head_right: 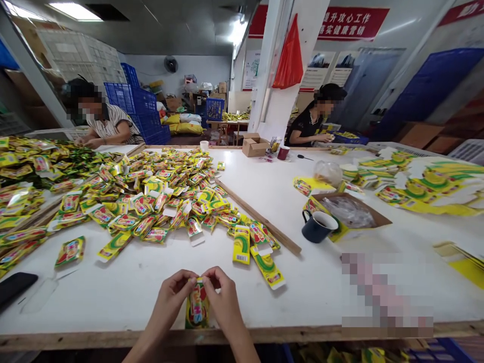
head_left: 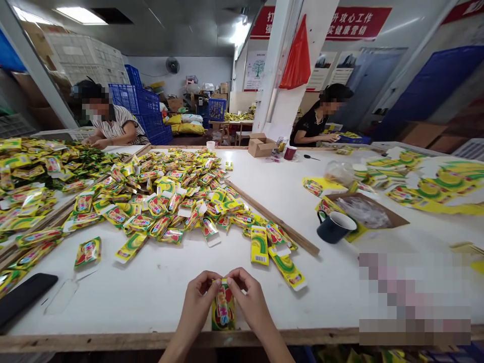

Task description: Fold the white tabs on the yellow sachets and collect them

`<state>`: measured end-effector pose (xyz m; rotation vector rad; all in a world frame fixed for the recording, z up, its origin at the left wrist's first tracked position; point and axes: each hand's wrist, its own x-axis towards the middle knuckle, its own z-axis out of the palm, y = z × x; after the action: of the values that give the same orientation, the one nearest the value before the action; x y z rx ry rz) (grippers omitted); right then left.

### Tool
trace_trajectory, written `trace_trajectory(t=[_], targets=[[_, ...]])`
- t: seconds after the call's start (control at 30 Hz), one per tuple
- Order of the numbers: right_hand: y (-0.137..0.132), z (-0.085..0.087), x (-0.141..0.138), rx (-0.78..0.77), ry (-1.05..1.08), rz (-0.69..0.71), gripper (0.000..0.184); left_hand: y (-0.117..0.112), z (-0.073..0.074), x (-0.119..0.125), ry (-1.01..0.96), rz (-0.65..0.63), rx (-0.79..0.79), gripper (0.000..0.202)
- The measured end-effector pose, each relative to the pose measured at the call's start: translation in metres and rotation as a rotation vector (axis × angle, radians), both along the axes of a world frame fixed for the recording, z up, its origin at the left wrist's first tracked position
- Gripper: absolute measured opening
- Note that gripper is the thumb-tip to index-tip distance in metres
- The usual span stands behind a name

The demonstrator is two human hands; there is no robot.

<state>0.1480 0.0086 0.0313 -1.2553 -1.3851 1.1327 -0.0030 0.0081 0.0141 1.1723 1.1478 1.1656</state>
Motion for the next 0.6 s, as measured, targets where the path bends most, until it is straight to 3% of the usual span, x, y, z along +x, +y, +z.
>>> trace_trajectory(t=[0.13,0.27,0.37,0.5,0.6], targets=[[-0.011,-0.010,0.002,-0.056,0.063,0.083,0.021,-0.011,-0.004,-0.002,-0.019,-0.078,-0.035,0.025],[-0.022,-0.027,0.004,-0.107,0.056,0.150,0.041,-0.017,-0.003,0.001,-0.060,-0.181,-0.088,0.037],[-0.024,-0.033,-0.002,-0.082,0.042,0.113,0.040,-0.018,-0.003,0.004,-0.035,-0.168,-0.069,0.036],[-0.026,-0.029,-0.006,-0.034,0.093,0.038,0.035,-0.023,-0.003,0.011,0.040,-0.144,0.025,0.030],[-0.035,-0.028,0.025,0.017,0.022,-0.044,0.039,-0.016,0.005,0.015,0.119,-0.224,0.085,0.040]])
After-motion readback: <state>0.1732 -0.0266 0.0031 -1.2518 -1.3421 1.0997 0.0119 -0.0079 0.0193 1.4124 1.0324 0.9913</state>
